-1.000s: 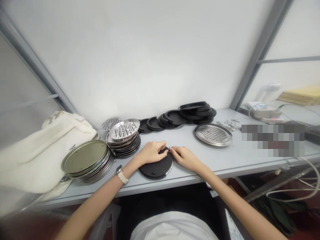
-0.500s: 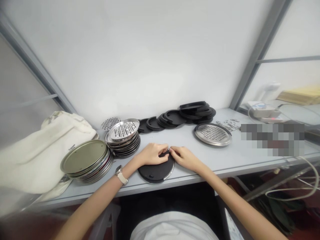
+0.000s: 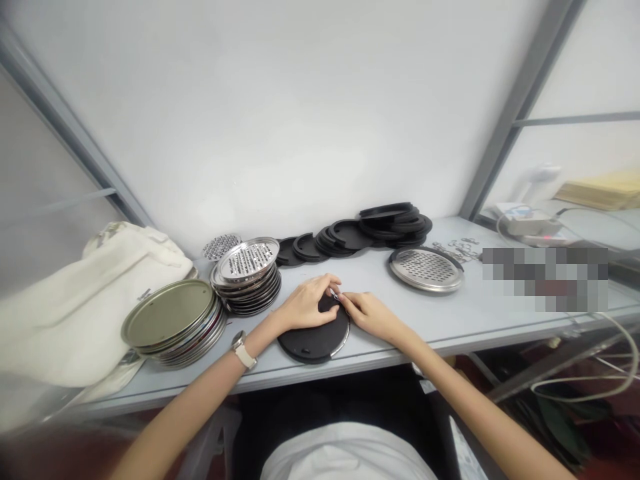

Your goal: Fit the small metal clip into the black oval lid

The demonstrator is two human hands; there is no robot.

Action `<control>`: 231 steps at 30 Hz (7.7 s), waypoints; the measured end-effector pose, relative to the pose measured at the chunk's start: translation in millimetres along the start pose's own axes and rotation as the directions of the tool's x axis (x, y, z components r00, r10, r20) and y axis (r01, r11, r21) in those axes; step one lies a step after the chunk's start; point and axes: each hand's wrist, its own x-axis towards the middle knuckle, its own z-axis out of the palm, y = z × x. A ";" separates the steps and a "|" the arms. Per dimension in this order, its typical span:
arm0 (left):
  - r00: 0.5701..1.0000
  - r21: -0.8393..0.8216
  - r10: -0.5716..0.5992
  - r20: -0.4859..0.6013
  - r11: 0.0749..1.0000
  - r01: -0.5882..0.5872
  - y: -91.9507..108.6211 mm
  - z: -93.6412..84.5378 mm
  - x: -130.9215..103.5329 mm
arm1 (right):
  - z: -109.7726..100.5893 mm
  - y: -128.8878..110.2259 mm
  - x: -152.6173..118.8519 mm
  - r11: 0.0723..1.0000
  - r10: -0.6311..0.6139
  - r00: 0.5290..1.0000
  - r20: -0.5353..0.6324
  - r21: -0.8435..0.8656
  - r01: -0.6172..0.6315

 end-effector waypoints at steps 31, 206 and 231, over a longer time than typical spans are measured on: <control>0.999 0.060 0.050 -0.022 0.997 -0.049 -0.5 -2.1 -0.3 | 1.5 -1.6 0.6 0.999 0.003 0.999 -0.037 -0.033 -0.004; 1.000 0.131 0.016 -0.014 0.991 -0.014 -6.0 1.4 1.8 | 4.0 1.0 -3.7 0.989 -0.021 0.999 -0.045 -0.148 0.014; 1.000 -0.031 -0.005 -0.016 1.000 0.005 -8.4 3.8 2.1 | 6.6 -0.3 -4.4 0.982 -0.032 0.993 -0.110 -0.188 0.011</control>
